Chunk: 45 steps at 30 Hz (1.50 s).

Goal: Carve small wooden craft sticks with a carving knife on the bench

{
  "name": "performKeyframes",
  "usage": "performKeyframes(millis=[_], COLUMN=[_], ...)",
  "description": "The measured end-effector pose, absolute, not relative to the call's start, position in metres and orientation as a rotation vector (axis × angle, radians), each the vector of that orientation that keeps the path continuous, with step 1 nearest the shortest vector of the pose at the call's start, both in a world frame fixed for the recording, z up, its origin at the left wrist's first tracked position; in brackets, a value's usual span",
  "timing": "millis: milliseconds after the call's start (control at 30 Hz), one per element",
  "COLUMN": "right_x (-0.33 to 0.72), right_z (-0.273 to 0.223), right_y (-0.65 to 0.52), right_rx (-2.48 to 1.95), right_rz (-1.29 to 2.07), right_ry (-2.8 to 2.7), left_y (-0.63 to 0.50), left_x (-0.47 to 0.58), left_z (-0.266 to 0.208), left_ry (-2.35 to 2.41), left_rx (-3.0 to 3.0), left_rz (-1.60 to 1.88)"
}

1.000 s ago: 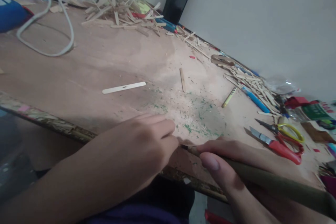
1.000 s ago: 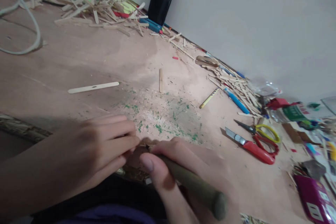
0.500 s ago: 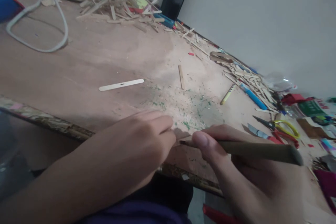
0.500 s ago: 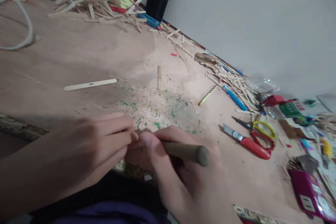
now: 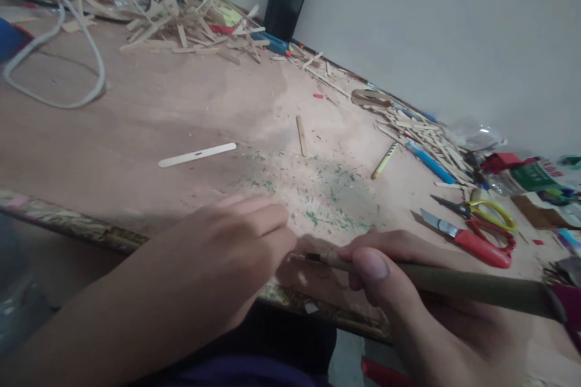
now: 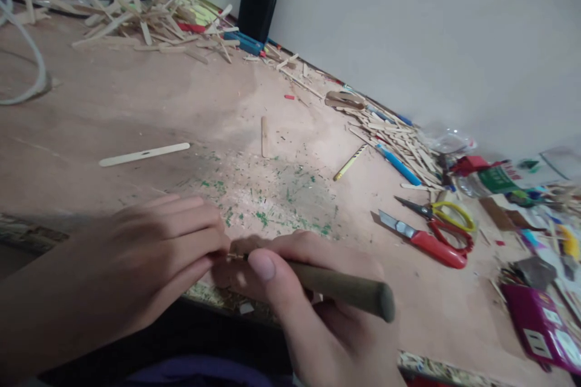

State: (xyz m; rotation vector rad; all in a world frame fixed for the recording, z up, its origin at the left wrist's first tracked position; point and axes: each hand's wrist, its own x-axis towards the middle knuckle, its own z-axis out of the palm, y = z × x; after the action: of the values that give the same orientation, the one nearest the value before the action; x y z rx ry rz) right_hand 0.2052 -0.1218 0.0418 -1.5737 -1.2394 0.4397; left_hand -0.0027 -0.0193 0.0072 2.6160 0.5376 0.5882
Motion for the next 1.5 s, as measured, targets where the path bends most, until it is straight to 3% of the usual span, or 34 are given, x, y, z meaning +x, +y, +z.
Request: performKeyframes(millis=[867, 1200, 1500], right_x=[0.208, 0.200, 0.209], right_z=[0.049, 0.027, 0.024], right_y=[-0.114, -0.120, -0.121], right_rx=[-1.553, -1.585, -1.574], right_rz=[0.277, 0.409, 0.190], right_ry=[-1.812, -1.195, -1.432], left_y=[-0.020, -0.021, -0.021], left_x=[-0.001, -0.001, -0.002], left_z=[0.007, 0.008, 0.008], left_ry=[0.516, 0.513, 0.541], left_rx=[2.556, 2.533, 2.529], left_rz=[0.546, 0.546, 0.530])
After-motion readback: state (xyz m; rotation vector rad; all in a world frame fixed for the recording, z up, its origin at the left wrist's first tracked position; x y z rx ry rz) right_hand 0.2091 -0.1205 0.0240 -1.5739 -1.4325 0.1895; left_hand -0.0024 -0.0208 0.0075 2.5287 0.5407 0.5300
